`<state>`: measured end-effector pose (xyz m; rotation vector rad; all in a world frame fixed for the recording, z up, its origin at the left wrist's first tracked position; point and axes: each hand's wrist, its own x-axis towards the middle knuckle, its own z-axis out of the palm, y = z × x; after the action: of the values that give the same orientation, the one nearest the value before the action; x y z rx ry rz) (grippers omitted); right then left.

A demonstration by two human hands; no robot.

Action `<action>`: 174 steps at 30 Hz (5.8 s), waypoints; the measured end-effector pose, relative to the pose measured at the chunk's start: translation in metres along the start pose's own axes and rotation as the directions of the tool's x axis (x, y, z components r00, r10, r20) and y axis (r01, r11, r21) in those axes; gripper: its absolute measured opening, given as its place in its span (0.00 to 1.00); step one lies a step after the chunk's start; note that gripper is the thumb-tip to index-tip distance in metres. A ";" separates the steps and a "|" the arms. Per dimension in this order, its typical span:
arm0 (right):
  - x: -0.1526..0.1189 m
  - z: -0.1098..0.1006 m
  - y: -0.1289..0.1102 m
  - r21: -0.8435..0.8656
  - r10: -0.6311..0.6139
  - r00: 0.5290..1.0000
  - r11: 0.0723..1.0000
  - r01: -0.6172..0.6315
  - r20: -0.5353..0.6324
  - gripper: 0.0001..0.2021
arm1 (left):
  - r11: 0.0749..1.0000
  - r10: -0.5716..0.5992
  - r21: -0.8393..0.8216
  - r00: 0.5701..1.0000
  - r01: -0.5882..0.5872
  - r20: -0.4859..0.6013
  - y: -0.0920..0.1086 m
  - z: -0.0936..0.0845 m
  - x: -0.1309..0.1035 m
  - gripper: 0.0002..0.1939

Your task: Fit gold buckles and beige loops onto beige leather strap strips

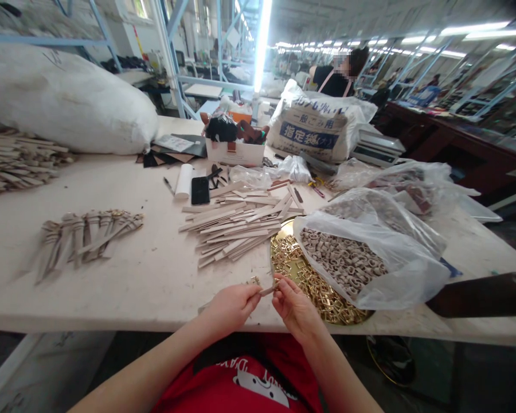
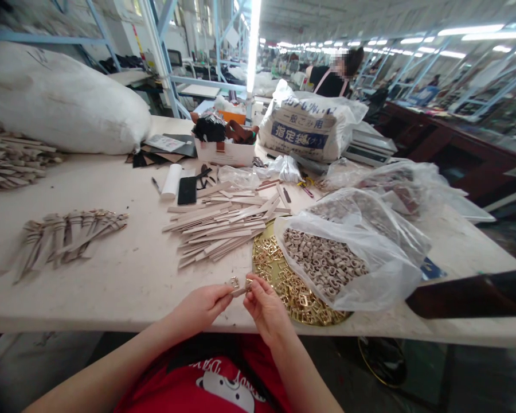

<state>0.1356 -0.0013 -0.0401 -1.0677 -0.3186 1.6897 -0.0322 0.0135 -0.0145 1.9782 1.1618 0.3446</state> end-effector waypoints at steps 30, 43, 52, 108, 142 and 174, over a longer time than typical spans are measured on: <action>-0.017 0.006 0.026 -0.395 -0.296 0.944 0.857 0.331 0.150 0.06 | 0.760 -0.212 -0.583 0.958 0.287 0.196 0.020 0.008 0.005 0.13; -0.008 0.000 0.013 -0.376 -0.124 0.982 0.911 0.171 0.145 0.11 | 0.692 -0.286 -0.631 0.936 0.350 0.206 0.028 0.005 0.008 0.06; -0.015 0.002 0.003 -0.838 -0.514 0.833 0.347 0.422 0.206 0.07 | 0.840 -0.260 -0.483 0.965 0.246 0.038 0.022 0.017 0.004 0.10; -0.003 -0.011 -0.026 -0.334 -0.236 0.972 0.914 0.229 0.022 0.13 | 0.902 -0.162 -0.421 0.980 0.098 -0.118 0.027 0.008 0.023 0.12; -0.019 -0.001 0.000 -0.247 0.027 0.987 0.969 0.013 0.159 0.12 | 0.858 -0.151 -0.498 0.989 0.128 -0.005 0.014 0.010 0.006 0.09; -0.013 -0.007 0.008 -0.614 -0.182 0.973 0.754 0.232 0.144 0.13 | 0.764 -0.231 -0.583 0.961 0.277 0.153 0.005 0.009 -0.009 0.13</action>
<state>0.1359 -0.0175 -0.0433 -1.3869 -1.0776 1.4439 -0.0288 -0.0002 -0.0153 1.2467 1.0862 0.4319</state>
